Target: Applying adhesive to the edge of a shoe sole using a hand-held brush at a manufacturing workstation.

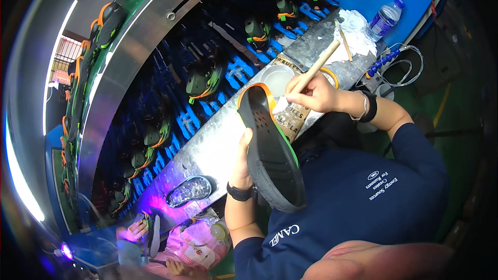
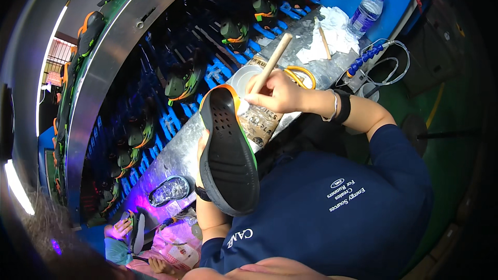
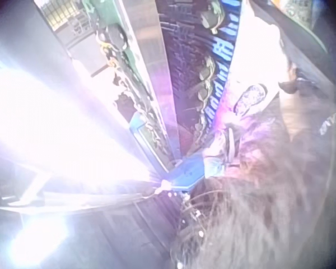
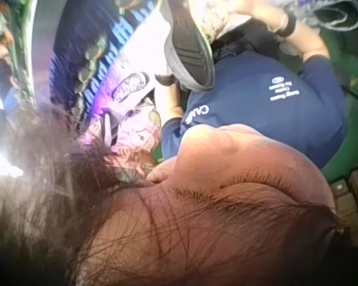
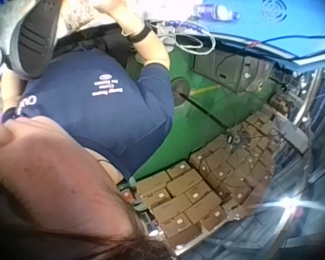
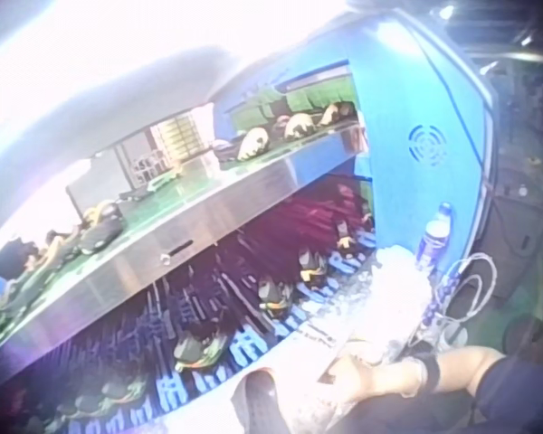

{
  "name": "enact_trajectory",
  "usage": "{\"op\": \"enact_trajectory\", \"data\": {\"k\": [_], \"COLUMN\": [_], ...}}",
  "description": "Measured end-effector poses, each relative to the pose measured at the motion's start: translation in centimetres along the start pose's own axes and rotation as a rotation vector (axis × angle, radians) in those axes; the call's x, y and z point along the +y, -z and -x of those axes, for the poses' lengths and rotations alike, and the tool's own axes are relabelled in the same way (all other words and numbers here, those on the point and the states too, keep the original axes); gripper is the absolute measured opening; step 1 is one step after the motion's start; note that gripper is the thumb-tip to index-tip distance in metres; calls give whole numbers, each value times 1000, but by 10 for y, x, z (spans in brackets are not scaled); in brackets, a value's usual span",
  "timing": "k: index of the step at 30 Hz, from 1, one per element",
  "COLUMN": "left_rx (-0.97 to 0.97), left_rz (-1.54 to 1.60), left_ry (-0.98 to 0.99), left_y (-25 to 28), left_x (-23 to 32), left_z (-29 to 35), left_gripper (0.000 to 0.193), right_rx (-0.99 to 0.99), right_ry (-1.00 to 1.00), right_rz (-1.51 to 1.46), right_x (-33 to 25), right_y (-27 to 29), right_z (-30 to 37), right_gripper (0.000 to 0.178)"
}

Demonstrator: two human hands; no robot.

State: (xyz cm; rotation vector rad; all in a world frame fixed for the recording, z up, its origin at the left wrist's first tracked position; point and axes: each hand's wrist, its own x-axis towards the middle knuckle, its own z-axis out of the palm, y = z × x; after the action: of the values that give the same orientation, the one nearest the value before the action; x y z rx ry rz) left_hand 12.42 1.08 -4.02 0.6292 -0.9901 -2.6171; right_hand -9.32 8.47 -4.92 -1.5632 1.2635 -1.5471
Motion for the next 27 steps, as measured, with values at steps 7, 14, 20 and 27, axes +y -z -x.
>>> {"op": "enact_trajectory", "data": {"k": [7, 14, 20, 27], "left_rx": [122, 70, 94, 50], "left_rz": [32, -148, -185, -246], "left_ry": [-9, -50, -89, -130], "left_y": [-5, -5, -12, -6], "left_x": [-5, -2, 1, 9], "left_z": [0, -3, -3, -11], "left_gripper": [47, 53, 44, 43], "right_rx": [164, 77, 153, 64], "right_ry": [60, -59, 65, 59], "right_rz": [110, -46, 132, 27], "right_x": [13, -7, 9, -19], "right_y": [5, 1, -2, -10], "right_z": [-7, 3, -2, 4], "right_gripper": [5, 5, 4, 5]}}
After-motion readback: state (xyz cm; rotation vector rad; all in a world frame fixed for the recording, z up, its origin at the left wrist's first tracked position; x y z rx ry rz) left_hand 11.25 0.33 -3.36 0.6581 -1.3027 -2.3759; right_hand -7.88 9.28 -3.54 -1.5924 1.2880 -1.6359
